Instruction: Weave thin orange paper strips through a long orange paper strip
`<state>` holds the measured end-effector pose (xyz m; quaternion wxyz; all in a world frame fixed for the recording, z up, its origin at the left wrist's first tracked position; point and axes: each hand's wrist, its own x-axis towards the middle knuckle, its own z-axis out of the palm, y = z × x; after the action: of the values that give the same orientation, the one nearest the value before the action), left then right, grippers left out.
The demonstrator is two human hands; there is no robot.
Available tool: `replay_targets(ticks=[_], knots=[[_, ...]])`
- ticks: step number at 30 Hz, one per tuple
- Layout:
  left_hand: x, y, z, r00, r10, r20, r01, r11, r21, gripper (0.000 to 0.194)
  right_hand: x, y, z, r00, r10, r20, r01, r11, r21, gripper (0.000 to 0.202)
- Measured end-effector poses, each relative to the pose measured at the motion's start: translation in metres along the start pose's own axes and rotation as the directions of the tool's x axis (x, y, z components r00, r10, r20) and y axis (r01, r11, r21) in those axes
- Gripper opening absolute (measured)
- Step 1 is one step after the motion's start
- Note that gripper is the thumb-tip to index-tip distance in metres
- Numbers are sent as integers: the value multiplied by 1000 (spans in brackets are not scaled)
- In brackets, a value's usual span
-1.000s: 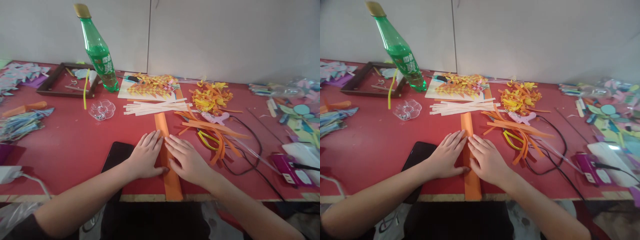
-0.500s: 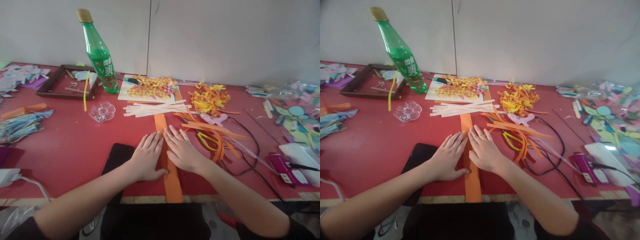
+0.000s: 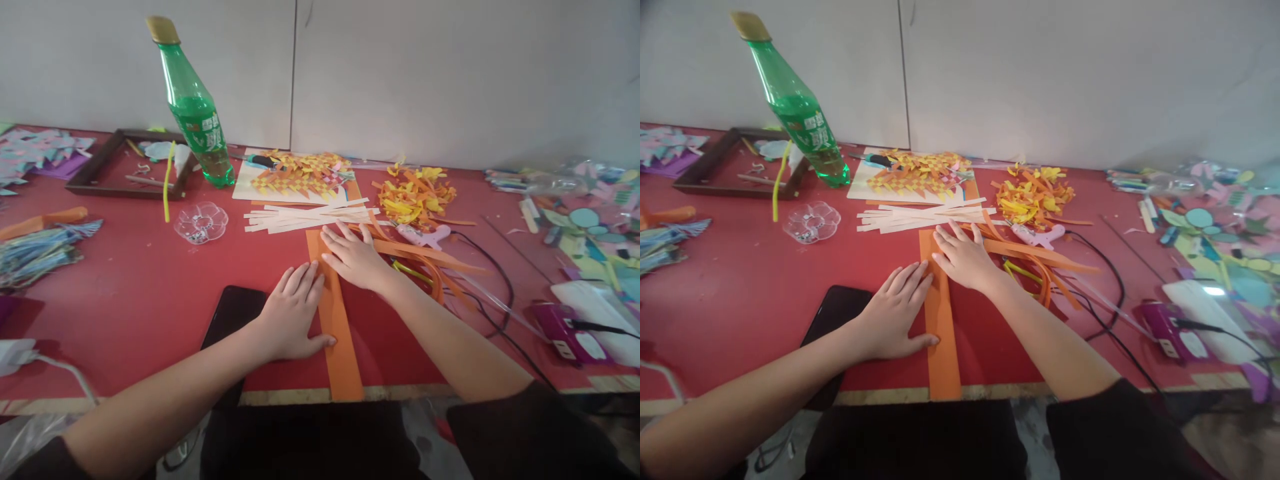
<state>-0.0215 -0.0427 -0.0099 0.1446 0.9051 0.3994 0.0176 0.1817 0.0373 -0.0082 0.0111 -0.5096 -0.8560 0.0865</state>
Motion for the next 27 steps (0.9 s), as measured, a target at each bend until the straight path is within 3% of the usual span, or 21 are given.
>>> replay_targets(ticks=[6, 10, 21, 27], knots=[[1, 0, -1, 1000, 0, 7, 0, 1000, -14, 106, 5, 17, 3, 976, -76, -206, 60, 995, -84, 38], [1, -1, -3, 1000, 0, 24, 0, 1000, -22, 106, -3, 22, 2, 954, -97, -284, 67, 991, -114, 33], [0, -3, 1, 1000, 21, -15, -21, 1000, -17, 105, -70, 8, 7, 968, -130, -214, 109, 989, -104, 44], [0, -1, -2, 1000, 4, 9, -4, 1000, -9, 107, -112, -2, 16, 953, -202, -225, 185, 978, -94, 56]])
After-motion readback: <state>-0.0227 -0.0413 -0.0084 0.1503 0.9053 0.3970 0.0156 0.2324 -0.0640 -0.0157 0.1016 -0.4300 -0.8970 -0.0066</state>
